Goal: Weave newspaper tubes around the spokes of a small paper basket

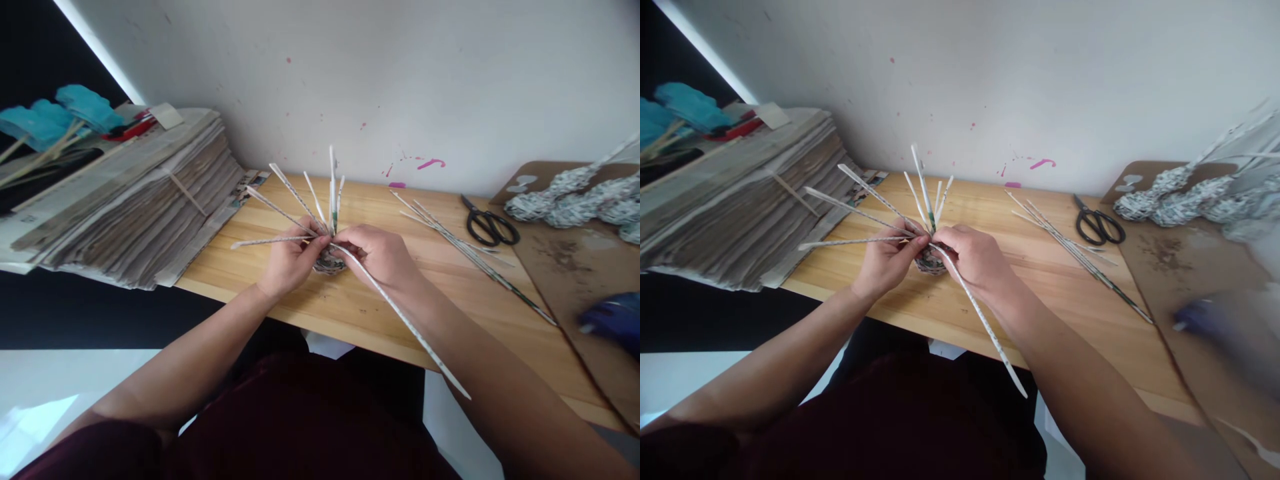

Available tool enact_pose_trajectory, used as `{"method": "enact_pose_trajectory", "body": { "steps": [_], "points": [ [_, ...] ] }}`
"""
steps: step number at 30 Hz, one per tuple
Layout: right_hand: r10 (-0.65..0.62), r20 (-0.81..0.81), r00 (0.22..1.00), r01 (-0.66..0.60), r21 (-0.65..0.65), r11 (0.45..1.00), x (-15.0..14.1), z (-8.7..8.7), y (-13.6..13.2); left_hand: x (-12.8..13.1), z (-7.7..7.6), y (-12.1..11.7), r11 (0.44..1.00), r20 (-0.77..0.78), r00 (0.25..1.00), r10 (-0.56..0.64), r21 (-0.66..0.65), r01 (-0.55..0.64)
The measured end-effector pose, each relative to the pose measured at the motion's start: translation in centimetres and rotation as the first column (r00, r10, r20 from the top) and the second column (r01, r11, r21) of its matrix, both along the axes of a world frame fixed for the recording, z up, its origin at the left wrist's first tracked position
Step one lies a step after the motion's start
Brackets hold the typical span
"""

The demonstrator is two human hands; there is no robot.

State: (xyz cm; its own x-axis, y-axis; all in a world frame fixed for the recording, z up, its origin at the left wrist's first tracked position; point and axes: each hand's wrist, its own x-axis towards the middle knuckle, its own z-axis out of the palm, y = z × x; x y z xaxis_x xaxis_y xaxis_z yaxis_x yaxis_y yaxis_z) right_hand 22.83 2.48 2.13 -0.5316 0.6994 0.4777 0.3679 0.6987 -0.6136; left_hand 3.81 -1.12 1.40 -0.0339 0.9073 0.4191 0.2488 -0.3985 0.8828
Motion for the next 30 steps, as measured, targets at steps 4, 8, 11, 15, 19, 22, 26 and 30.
{"method": "enact_pose_trajectory", "body": {
  "steps": [4, 8, 11, 15, 19, 22, 26, 30],
  "points": [
    [0.014, 0.056, 0.998, -0.017, 0.058, 0.998, 0.09, 0.11, -0.03, 0.17, 0.36, 0.17, 0.999, 0.015, 1.000, -0.009, -0.038, 0.009],
    [0.022, 0.045, 0.999, -0.024, 0.045, 0.999, 0.06, 0.21, -0.24, 0.27, 0.46, 0.37, 0.999, 0.013, 1.000, -0.002, -0.036, 0.002],
    [0.027, -0.041, 0.999, -0.026, 0.013, 1.000, -0.08, 0.27, -0.55, 0.24, 0.38, 0.42, 1.000, 0.000, 1.000, 0.001, -0.026, -0.001],
    [0.015, -0.032, 0.999, -0.013, 0.071, 0.997, -0.18, 0.42, -0.82, 0.17, 0.28, 0.36, 1.000, -0.006, 1.000, 0.011, -0.010, -0.011],
    [0.000, 0.035, 0.999, -0.004, 0.117, 0.993, -0.16, 0.51, -0.69, 0.17, 0.15, 0.29, 1.000, -0.003, 1.000, 0.026, -0.005, -0.026],
    [-0.002, 0.032, 0.999, -0.002, 0.129, 0.992, -0.16, 0.50, -0.52, 0.20, 0.05, 0.23, 1.000, 0.036, 0.999, 0.018, -0.025, -0.017],
    [-0.010, -0.020, 1.000, 0.011, 0.067, 0.998, -0.14, 0.46, -0.44, 0.18, -0.03, 0.05, 0.999, 0.077, 0.997, 0.015, -0.045, -0.012],
    [-0.020, -0.029, 0.999, 0.020, 0.011, 1.000, -0.12, 0.48, -0.47, 0.06, 0.19, -0.11, 0.996, 0.086, 0.996, -0.012, -0.082, 0.019]
  ]
}}
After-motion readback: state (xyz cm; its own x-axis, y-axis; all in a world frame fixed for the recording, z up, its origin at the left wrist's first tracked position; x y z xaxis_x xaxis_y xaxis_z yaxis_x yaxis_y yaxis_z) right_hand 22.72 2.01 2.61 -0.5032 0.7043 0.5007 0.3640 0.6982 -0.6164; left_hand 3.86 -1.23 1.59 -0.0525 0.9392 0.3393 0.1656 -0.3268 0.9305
